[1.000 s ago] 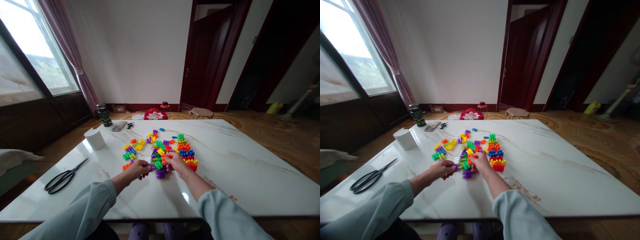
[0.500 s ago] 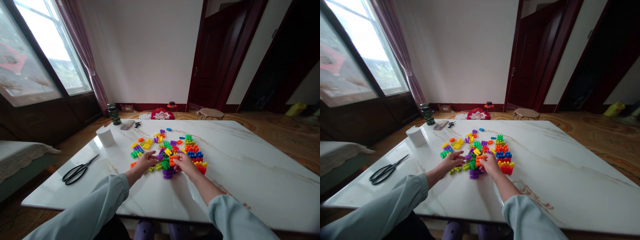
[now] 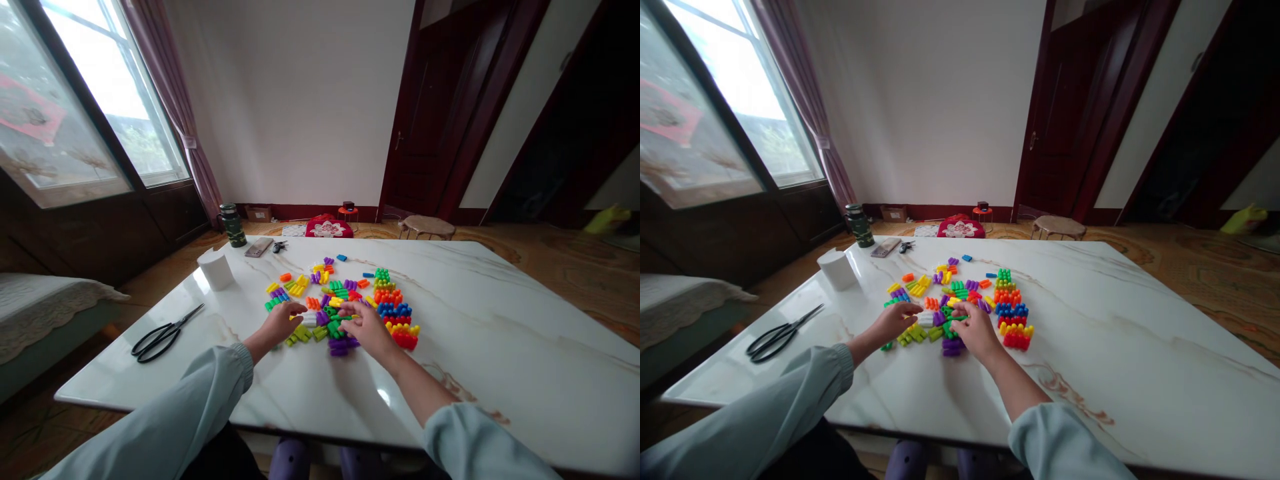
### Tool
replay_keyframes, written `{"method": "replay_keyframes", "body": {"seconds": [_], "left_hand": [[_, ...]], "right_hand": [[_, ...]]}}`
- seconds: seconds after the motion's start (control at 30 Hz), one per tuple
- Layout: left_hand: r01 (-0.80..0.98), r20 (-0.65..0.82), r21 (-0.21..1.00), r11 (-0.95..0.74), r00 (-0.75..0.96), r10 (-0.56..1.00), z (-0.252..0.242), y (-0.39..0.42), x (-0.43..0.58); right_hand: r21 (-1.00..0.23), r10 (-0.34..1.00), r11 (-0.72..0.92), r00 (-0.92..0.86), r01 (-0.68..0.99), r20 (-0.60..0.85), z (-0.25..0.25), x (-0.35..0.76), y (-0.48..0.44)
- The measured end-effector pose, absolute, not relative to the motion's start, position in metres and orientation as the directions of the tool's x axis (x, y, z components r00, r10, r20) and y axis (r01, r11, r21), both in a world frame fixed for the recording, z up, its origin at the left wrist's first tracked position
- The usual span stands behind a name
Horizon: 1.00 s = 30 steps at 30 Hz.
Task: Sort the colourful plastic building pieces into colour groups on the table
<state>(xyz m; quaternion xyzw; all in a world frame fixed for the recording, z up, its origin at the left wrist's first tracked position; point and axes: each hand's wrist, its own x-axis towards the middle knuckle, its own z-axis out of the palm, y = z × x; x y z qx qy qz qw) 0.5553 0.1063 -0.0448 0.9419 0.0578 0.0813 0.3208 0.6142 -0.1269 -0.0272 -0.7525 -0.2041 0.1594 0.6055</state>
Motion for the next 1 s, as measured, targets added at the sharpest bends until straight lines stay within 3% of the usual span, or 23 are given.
{"method": "replay_keyframes", "body": {"seconds": [0.13,0.27,0.47,0.83,1.0], "left_hand": [[0.137,0.111,0.529,-0.837,0.967,0.228,-0.041,0.118,0.55],[0.287,0.146,0.43,-0.856,0.913,0.38,-0.04,0.133,0.547],[0.458,0.13,0.369,-0.809,0.836,0.533,-0.045,0.153,0.543],[0.402,0.069,0.384,-0.831,0.885,0.461,-0.063,0.164,0.557],[0.39,0.073,0.405,-0.827,0.888,0.454,-0.066,0.157,0.564]], "right_hand": [[-0.863,0.581,-0.402,0.814,0.307,0.019,-0.019,0.605,-0.129],[-0.559,0.639,-0.665,0.765,0.495,-0.083,-0.007,0.591,-0.129],[-0.344,0.673,-0.732,0.705,0.588,-0.226,0.002,0.58,-0.132],[-0.277,0.669,-0.743,0.68,0.609,-0.3,-0.004,0.58,-0.13],[-0.349,0.707,-0.703,0.665,0.62,-0.24,-0.014,0.582,-0.125]]}}
